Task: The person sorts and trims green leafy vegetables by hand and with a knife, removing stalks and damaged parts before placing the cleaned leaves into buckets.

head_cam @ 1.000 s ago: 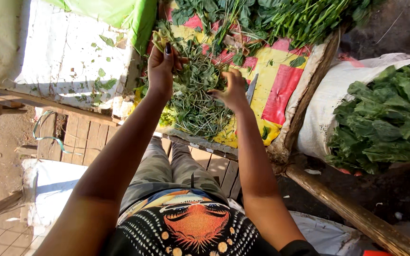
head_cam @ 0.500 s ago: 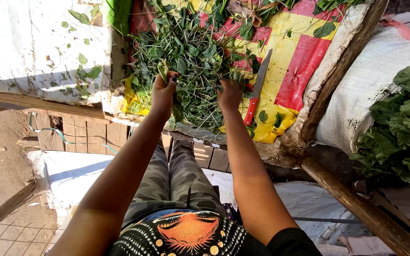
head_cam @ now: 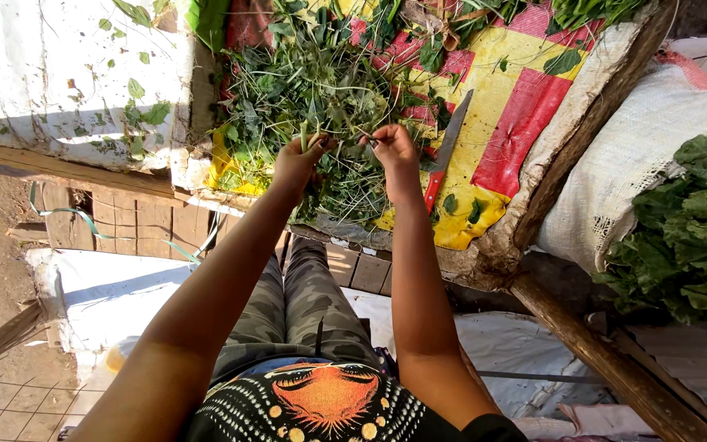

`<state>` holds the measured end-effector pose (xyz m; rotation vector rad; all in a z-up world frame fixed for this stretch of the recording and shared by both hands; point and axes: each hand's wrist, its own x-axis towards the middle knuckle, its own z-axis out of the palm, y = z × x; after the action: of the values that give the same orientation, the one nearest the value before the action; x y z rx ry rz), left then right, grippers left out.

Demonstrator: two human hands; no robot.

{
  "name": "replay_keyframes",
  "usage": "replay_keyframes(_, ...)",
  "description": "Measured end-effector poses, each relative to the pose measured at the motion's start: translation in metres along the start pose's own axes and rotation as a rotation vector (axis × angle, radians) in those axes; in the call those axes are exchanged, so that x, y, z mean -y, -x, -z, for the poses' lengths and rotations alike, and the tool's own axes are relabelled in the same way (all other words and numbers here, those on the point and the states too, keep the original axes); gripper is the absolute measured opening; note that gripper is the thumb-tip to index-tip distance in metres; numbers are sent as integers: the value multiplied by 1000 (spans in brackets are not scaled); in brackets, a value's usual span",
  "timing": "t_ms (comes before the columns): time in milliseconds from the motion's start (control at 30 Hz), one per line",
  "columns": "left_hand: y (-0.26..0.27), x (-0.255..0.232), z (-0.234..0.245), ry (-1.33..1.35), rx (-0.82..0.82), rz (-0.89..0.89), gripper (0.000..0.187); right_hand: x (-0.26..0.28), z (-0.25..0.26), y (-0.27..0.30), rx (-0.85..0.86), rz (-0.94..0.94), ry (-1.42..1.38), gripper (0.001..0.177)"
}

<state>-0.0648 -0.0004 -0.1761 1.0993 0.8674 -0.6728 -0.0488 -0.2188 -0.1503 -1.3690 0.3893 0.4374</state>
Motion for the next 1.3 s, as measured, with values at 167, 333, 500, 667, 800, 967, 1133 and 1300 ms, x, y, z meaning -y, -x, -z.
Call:
replay_keyframes(167, -11, -17, 0, 194, 202, 25, 25, 38, -14, 34, 420, -49, -178, 14)
replay_keyframes(333, -4, -38, 2, 282, 356, -50, 32, 68, -29, 62, 503, -232, 178, 24)
replay_keyframes(500, 29, -73, 1, 65, 470, -172, 40, 95, -16, 67, 399, -27, 645, 46)
replay_keyframes(667, 75, -91, -6, -285, 427, -213, 41, 121, -33, 47, -82, 322, 380, 53)
replay_keyframes(800, 90, -86, -17, -489, 549, -483, 44, 163, -75, 51, -176, 388, 594, 70)
replay_keyframes(967, 107, -97, -13, -742, 433, -486, 32, 188, -82, 39, -255, 373, 631, 32)
replay_keyframes(1133, 96, -121, 20, -779, 391, -496, 29, 193, -24, 16, -452, 618, 371, 12)
replay_keyframes(1300, 91, -143, 34, -802, 248, -540, 31, 199, 19, 0, -544, 725, 358, 9)
